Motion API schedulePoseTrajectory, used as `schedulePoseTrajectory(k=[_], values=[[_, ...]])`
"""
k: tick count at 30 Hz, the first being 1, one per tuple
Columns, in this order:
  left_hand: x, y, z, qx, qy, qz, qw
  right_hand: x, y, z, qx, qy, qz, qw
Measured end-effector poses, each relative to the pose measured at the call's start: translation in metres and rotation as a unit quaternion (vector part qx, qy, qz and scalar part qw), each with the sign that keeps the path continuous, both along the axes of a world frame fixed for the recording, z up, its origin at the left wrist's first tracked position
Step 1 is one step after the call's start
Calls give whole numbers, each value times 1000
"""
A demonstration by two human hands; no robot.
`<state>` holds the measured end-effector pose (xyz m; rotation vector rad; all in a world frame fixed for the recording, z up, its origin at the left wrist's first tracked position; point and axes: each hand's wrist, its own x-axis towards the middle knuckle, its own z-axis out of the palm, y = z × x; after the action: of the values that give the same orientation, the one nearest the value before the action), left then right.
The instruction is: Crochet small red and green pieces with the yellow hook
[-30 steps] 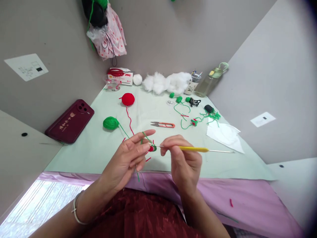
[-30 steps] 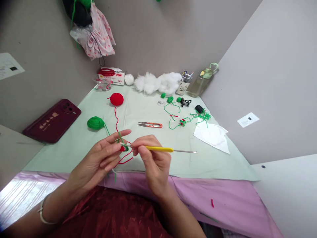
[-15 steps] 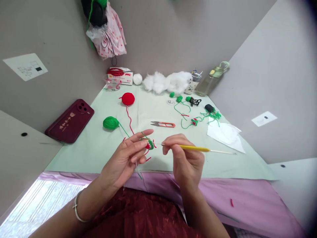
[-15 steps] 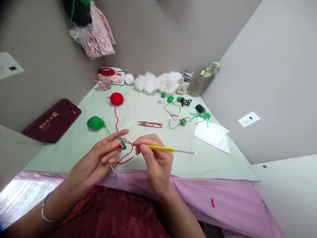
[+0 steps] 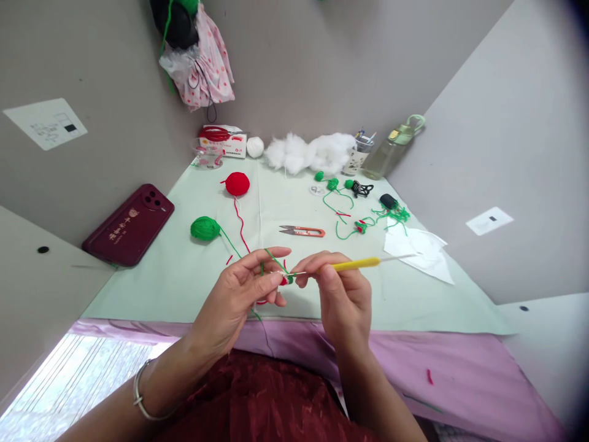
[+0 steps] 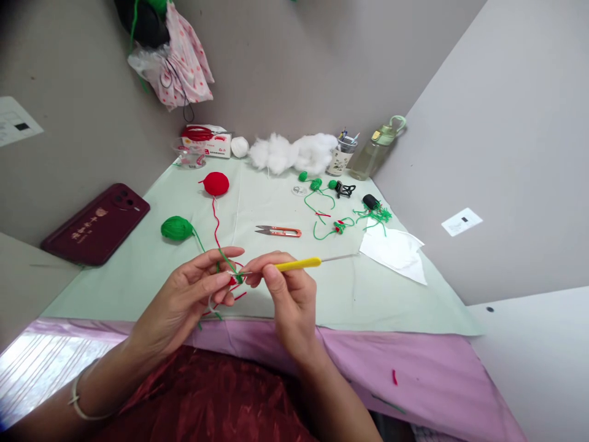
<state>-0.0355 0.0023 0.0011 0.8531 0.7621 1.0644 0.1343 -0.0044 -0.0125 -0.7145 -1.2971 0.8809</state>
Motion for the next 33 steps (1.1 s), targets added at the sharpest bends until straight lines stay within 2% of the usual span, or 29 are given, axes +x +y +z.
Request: schedulePoseTrajectory(k=[3, 5, 8, 11, 14, 15, 16, 20, 21, 23, 26, 28, 30, 32, 33], values=[[0, -1, -2, 16, 10, 15, 1000, -2, -6, 3, 95, -134, -70, 984], [1, -2, -3, 30, 18, 31, 999, -4, -8, 3, 188, -235, -115, 947], [3, -3, -4, 37, 10, 46, 998, -9, -8, -2, 297, -336, -185, 875], [3, -3, -1, -10, -31, 24, 999, -9, -7, -9, 327, -372, -239, 835], [-1, 0, 3, -88, -93, -41, 991, -4, -8, -12, 337, -403, -237, 817], [-3, 1, 4, -106, -112, -57, 986, -2, -9, -12, 336, -401, -222, 823], [-5, 2, 5, -118, -127, -65, 983, 0, -9, -12, 325, -383, -201, 841], [-10, 4, 8, -108, -119, -47, 986, 0, -9, -6, 181, -190, -120, 957], [-9, 4, 8, -94, -106, -36, 989, -1, -8, -4, 142, -134, -106, 975], [-7, 1, 10, -64, -79, -18, 995, -5, -6, -1, 90, -54, -74, 992], [-1, -3, 10, -25, -46, 0, 999, -10, -5, 0, 64, -58, -57, 995], [3, -5, 8, -8, -34, 20, 999, -12, -6, -1, 85, -119, -88, 985], [5, -5, 6, -6, -40, 32, 999, -11, -9, -4, 144, -199, -141, 959], [4, -3, 4, -34, -62, 9, 997, -10, -11, -5, 216, -277, -180, 919], [3, -1, 4, -56, -76, -9, 995, -9, -11, -5, 231, -295, -188, 908]])
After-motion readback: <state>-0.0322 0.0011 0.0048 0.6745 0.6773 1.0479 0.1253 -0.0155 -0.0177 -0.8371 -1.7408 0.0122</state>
